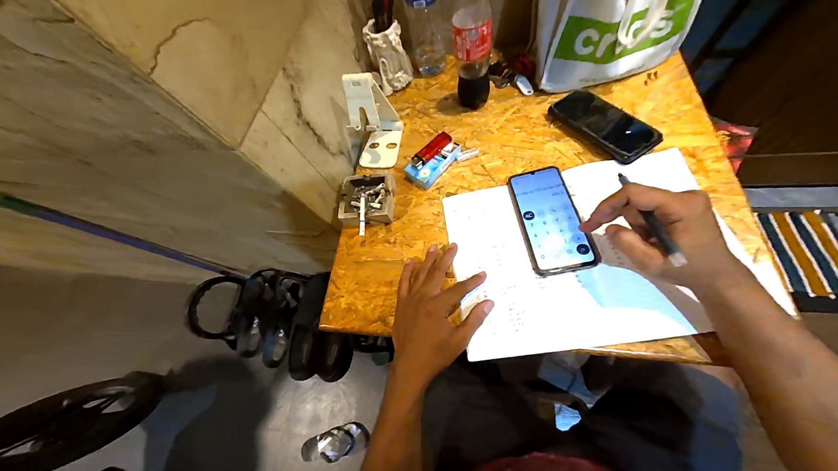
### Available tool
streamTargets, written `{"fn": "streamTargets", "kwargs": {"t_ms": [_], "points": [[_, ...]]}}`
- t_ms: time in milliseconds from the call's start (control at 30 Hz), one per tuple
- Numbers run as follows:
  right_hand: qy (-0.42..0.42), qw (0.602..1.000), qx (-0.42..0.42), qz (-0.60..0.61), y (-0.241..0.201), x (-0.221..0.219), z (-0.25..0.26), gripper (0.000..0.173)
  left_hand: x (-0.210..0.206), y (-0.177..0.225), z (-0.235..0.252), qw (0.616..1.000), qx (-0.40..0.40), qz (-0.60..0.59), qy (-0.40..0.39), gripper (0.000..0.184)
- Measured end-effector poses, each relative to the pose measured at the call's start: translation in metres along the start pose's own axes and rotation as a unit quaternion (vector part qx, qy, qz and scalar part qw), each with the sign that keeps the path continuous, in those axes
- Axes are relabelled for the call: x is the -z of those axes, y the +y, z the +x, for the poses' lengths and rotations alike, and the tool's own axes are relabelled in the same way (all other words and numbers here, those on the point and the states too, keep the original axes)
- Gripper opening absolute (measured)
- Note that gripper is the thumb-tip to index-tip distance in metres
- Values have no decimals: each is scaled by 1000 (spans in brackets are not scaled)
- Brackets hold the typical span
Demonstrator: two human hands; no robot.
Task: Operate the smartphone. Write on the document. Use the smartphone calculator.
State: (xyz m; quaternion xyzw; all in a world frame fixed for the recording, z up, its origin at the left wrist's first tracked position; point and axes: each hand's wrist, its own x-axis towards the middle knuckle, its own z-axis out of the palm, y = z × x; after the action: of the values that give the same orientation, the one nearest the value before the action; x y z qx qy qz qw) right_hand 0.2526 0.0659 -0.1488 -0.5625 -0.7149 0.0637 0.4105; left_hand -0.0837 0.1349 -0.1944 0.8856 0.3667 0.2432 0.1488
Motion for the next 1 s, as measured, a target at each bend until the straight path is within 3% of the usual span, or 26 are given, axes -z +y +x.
{"fn": "streamTargets", "kwargs": {"t_ms": [600, 1000], "points": [[-4, 1000, -20, 23, -5, -3, 1, 25, 0, 0, 1, 1000, -4, -2, 3, 36], [-111, 990, 5, -92, -19, -31, 7, 35, -2, -1, 1, 1000, -5, 3, 4, 38]]}}
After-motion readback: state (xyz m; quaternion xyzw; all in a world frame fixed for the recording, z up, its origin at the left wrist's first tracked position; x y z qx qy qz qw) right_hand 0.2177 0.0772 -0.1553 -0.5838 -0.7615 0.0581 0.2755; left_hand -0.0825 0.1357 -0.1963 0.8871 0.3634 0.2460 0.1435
